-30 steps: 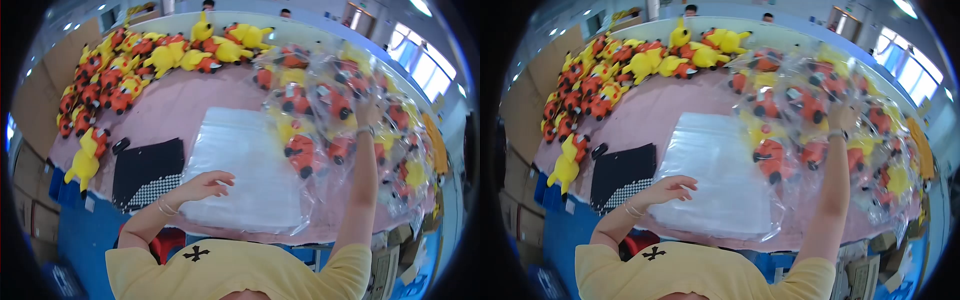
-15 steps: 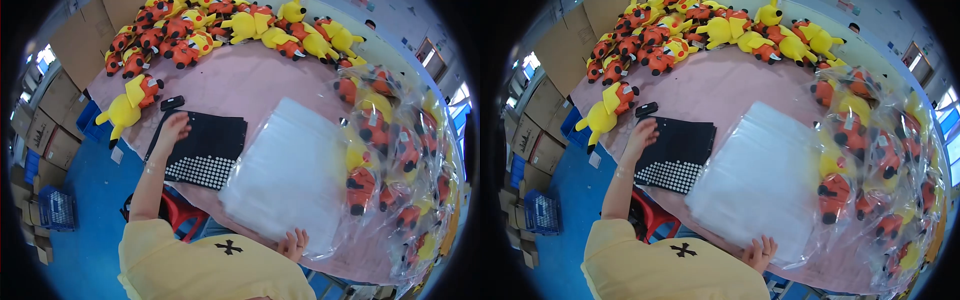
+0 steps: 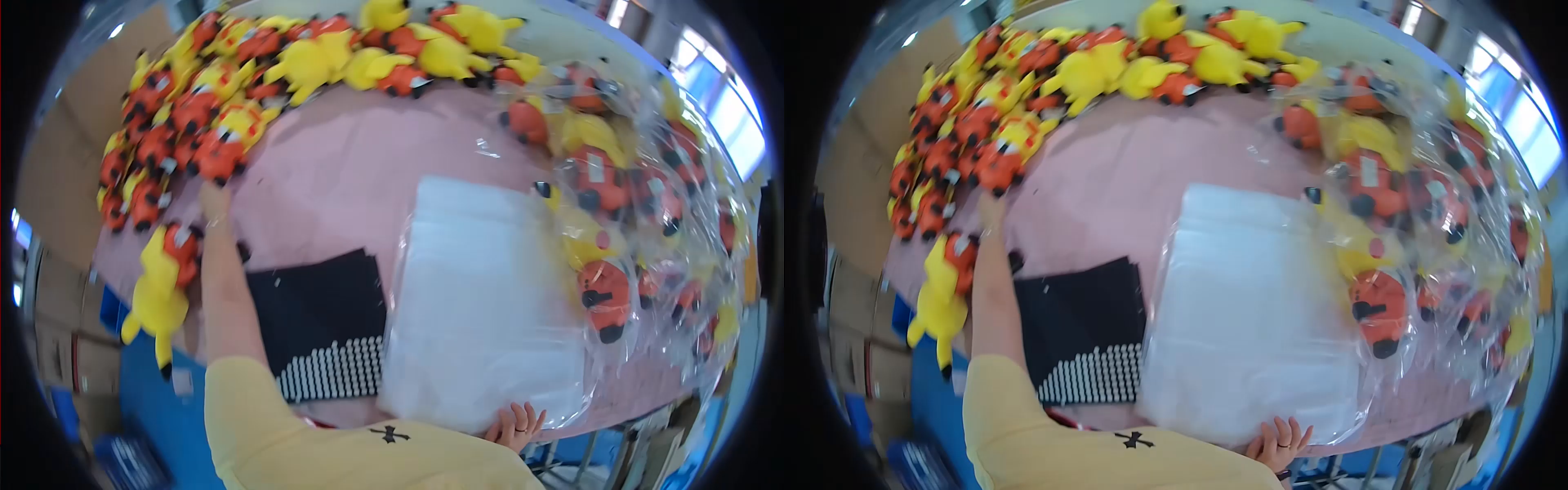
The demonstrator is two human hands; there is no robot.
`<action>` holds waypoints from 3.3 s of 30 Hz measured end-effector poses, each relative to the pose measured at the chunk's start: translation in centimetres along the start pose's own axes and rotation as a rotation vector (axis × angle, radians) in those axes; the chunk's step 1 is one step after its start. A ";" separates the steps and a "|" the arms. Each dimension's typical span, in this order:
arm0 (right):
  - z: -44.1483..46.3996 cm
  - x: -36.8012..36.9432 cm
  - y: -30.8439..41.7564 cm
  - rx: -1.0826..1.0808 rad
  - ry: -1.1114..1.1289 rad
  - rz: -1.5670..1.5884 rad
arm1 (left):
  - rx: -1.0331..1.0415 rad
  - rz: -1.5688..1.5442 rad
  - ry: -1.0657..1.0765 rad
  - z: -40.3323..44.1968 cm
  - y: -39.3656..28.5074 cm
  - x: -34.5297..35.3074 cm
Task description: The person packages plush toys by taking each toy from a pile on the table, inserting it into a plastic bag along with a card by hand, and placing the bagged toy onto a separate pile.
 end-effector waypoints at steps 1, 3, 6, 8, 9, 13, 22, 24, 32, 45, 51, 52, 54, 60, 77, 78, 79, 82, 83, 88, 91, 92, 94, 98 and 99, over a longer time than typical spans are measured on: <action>0.1 -0.1 0.0 0.007 0.013 -0.006 | -0.081 0.037 0.061 0.9 1.3 0.8; 0.5 0.5 0.3 0.064 0.002 -0.025 | -0.070 0.119 -0.010 2.3 2.2 2.2; 1.8 0.9 -0.4 0.011 0.018 -0.025 | -0.155 0.086 0.132 4.1 5.7 4.5; 2.3 0.7 -0.9 -0.039 0.036 -0.011 | -0.217 0.111 0.119 3.3 5.4 2.8; 2.6 0.7 -1.1 -0.050 0.035 -0.010 | -0.238 0.110 0.113 3.0 5.0 2.2; 3.6 0.8 -1.3 -0.083 0.029 -0.003 | -0.299 0.010 0.045 3.0 2.1 -1.1; -1.1 -2.3 -1.6 -0.096 -0.043 0.091 | -0.399 -1.134 -0.005 -1.3 -8.7 -17.8; -1.8 -2.6 -1.9 -0.124 -0.066 0.110 | -0.352 -1.173 0.000 -4.5 -10.0 -22.1; -3.7 -4.4 -4.5 -0.254 -0.147 0.355 | -0.366 -1.866 0.077 -24.6 -21.4 -32.6; -4.6 -9.0 -10.8 -0.012 0.328 1.433 | -0.693 -2.055 1.531 -61.0 -31.5 -22.8; -8.4 -6.8 -12.1 -0.142 0.466 1.461 | -0.664 -1.555 1.717 -66.9 -30.5 -19.8; -8.9 -6.1 -12.3 -0.195 0.480 1.479 | -0.457 -1.506 1.682 -67.4 -30.4 -19.8; -9.1 -4.3 -13.4 -0.256 0.511 1.447 | -0.353 -1.396 1.677 -68.2 -29.5 -19.5; -7.8 -2.3 -13.6 -0.440 0.566 1.281 | -0.053 -1.025 1.673 -66.8 -27.5 -20.4; -0.1 -9.3 -11.2 -0.242 0.380 0.604 | 0.623 -0.720 0.950 -50.3 -36.5 -25.5; -0.4 -8.9 -11.1 -0.242 0.380 0.603 | 0.623 -0.721 0.951 -50.2 -37.0 -25.4; -0.8 -7.9 -11.4 -0.254 0.366 0.613 | 0.538 -0.726 1.074 -50.3 -37.4 -25.2; -2.1 -5.0 -12.2 -0.279 0.326 0.646 | 0.267 -0.720 1.444 -50.3 -38.1 -24.9; -2.2 -5.0 -12.3 -0.275 0.326 0.647 | 0.268 -0.719 1.448 -50.1 -38.0 -24.5; -1.6 -4.8 -12.8 -0.105 0.460 1.195 | 0.347 -0.718 1.581 -49.6 -36.2 -21.4; -1.0 -5.4 -12.5 -0.193 0.479 1.008 | 0.643 -0.669 1.451 -49.9 -36.1 -20.7; -0.9 -5.5 -12.4 -0.231 0.493 0.944 | 0.728 -0.652 1.397 -50.0 -36.4 -21.2; -0.9 -5.0 -12.7 -0.223 0.506 0.957 | 0.489 -0.758 1.520 -50.0 -36.8 -22.4; -1.4 -3.0 -13.8 -0.186 0.526 0.992 | -0.268 -1.051 1.798 -49.8 -38.4 -25.1; -1.6 -2.4 -14.2 -0.098 0.523 1.110 | -0.106 -0.969 1.750 -49.8 -38.5 -24.9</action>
Point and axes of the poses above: each hand's wrist, its own z-axis towards the middle knuckle, its own x-axis out of the palm, y = z × x, the point moved 1 cm from there along z, towards the middle knuckle, and after that the axes turned 8 degrees about y, right-handed, at the moved point
